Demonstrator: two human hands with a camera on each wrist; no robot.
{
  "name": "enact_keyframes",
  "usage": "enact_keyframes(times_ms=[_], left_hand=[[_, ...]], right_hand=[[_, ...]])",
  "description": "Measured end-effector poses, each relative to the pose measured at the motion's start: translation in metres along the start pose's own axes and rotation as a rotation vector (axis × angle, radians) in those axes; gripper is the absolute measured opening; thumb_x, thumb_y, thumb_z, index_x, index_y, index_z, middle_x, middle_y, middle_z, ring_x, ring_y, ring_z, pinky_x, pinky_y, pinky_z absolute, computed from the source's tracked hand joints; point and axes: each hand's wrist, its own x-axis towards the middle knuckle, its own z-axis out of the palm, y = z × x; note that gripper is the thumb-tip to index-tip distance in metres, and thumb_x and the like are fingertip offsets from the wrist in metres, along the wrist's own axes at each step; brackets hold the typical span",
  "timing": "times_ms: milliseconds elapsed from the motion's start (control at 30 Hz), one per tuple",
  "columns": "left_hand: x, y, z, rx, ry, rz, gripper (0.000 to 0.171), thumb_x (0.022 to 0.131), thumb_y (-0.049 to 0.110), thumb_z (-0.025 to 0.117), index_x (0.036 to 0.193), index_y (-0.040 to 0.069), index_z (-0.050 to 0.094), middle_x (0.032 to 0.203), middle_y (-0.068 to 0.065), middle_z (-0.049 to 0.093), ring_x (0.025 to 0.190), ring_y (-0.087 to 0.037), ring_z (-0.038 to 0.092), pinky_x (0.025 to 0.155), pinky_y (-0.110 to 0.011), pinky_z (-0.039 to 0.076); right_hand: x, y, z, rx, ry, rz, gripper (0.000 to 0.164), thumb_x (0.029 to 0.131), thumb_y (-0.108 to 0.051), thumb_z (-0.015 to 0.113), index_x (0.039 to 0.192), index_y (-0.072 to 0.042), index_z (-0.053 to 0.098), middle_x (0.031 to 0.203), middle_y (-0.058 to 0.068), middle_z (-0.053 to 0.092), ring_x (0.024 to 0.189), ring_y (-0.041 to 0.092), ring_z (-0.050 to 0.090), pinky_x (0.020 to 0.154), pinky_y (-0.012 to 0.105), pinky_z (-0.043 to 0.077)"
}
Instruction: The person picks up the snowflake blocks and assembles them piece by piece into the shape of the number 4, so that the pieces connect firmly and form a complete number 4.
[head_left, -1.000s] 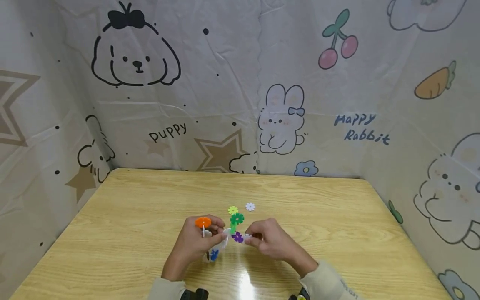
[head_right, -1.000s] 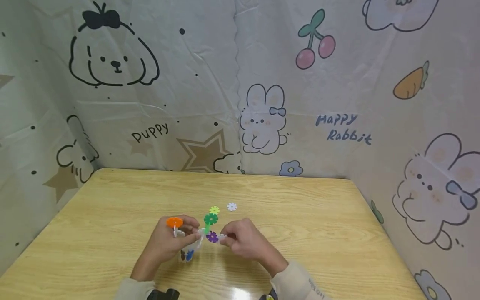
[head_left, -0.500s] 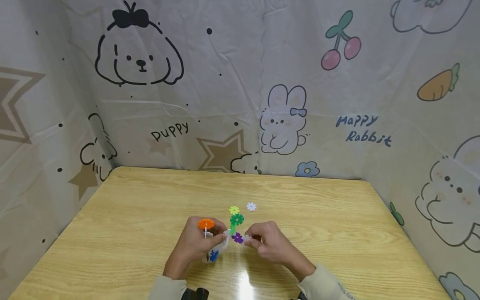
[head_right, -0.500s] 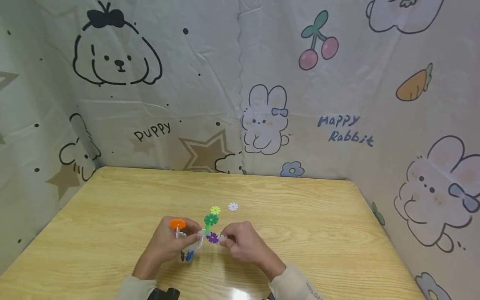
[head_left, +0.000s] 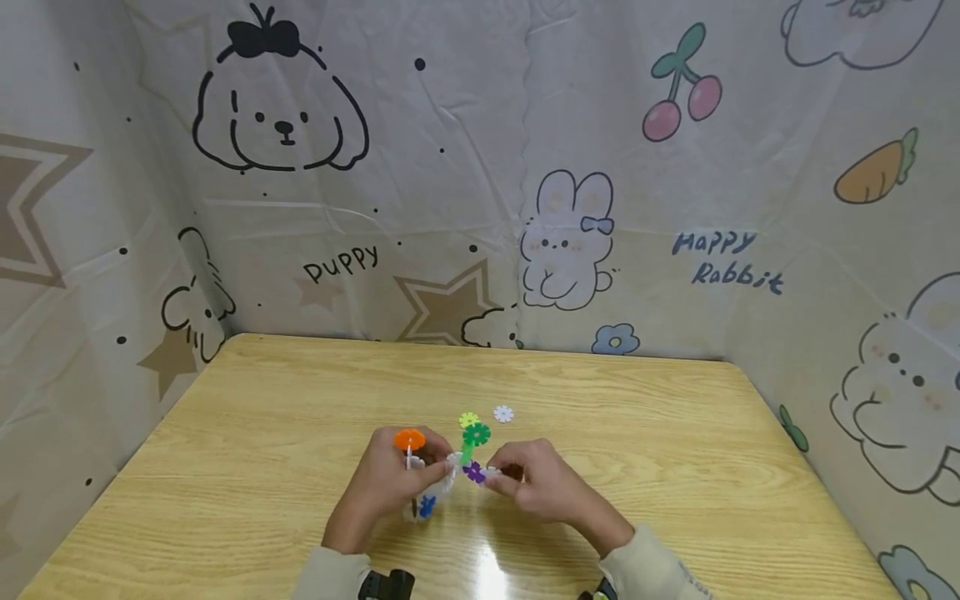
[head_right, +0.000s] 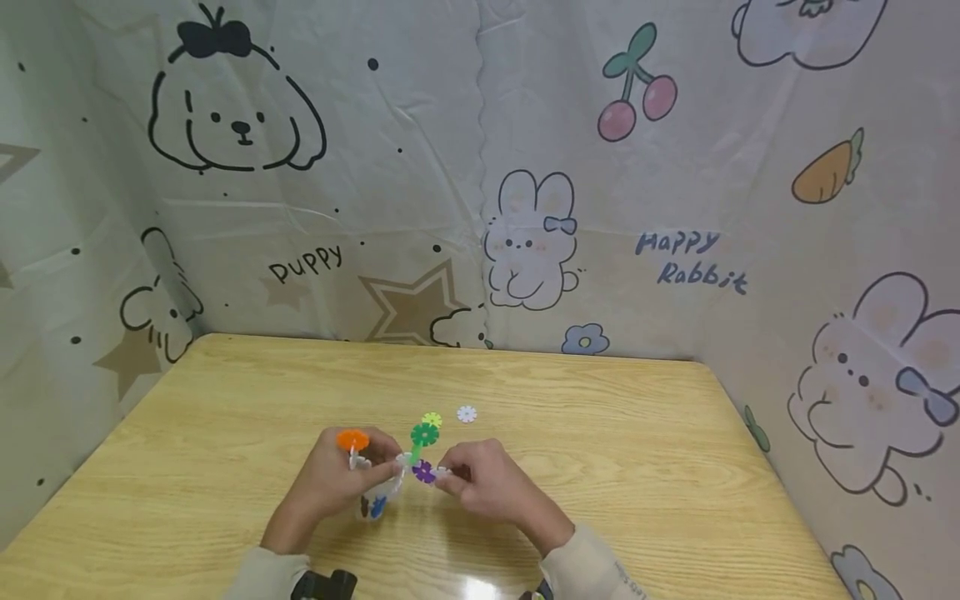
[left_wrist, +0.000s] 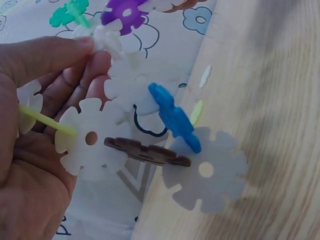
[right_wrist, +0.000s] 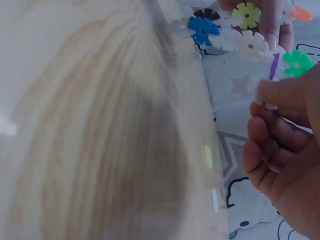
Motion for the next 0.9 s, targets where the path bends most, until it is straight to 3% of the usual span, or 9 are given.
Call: enact_keyframes(times_ms=[133, 300, 433, 700, 900], left_hand=[[0.001, 0.000, -0.001, 0.009, -0.013, 0.012, 0.011, 0.081, 0.002, 0.080, 0.089, 0.007, 0.074, 0.077, 0.005, 0.068, 0.071, -0.014, 0.064, 0.064, -0.029, 0.053], [0.002, 0.000, 0.000, 0.001, -0.018, 0.016, 0.016, 0.079, -0.002, 0.080, 0.092, 0.005, 0.073, 0.076, 0.004, 0.068, 0.071, -0.014, 0.065, 0.064, -0.029, 0.054], [0.003, 0.001, 0.002, -0.018, -0.041, 0.037, 0.024, 0.078, -0.006, 0.079, 0.099, 0.003, 0.072, 0.076, 0.004, 0.068, 0.070, -0.013, 0.065, 0.066, -0.029, 0.055], [0.005, 0.006, 0.007, -0.007, -0.131, 0.034, 0.031, 0.080, -0.003, 0.080, 0.108, 0.004, 0.069, 0.076, 0.006, 0.070, 0.068, -0.012, 0.065, 0.065, -0.029, 0.054], [0.008, 0.011, 0.009, 0.059, -0.161, 0.065, 0.030, 0.080, 0.000, 0.082, 0.107, 0.004, 0.070, 0.076, 0.008, 0.070, 0.068, -0.009, 0.064, 0.067, -0.029, 0.053]], right_hand=[[0.000, -0.003, -0.009, 0.005, -0.034, 0.037, 0.005, 0.092, -0.016, 0.073, 0.095, -0.011, 0.073, 0.080, -0.012, 0.063, 0.071, 0.006, 0.057, 0.063, 0.027, 0.051], [0.002, -0.007, -0.018, 0.020, -0.044, 0.046, 0.037, 0.090, -0.024, 0.076, 0.119, -0.003, 0.065, 0.086, -0.009, 0.065, 0.077, 0.008, 0.061, 0.068, 0.032, 0.053], [0.007, -0.011, -0.022, 0.029, -0.049, 0.045, 0.053, 0.088, -0.030, 0.078, 0.130, -0.005, 0.059, 0.085, -0.009, 0.065, 0.074, 0.009, 0.061, 0.066, 0.032, 0.053], [0.013, -0.016, -0.021, 0.096, -0.113, 0.073, 0.028, 0.085, -0.028, 0.081, 0.105, -0.013, 0.068, 0.079, -0.009, 0.064, 0.068, 0.007, 0.057, 0.062, 0.027, 0.051], [0.012, -0.016, -0.020, 0.121, -0.117, 0.103, 0.027, 0.083, -0.025, 0.082, 0.102, -0.010, 0.071, 0.079, -0.006, 0.063, 0.065, 0.006, 0.052, 0.057, 0.022, 0.045]])
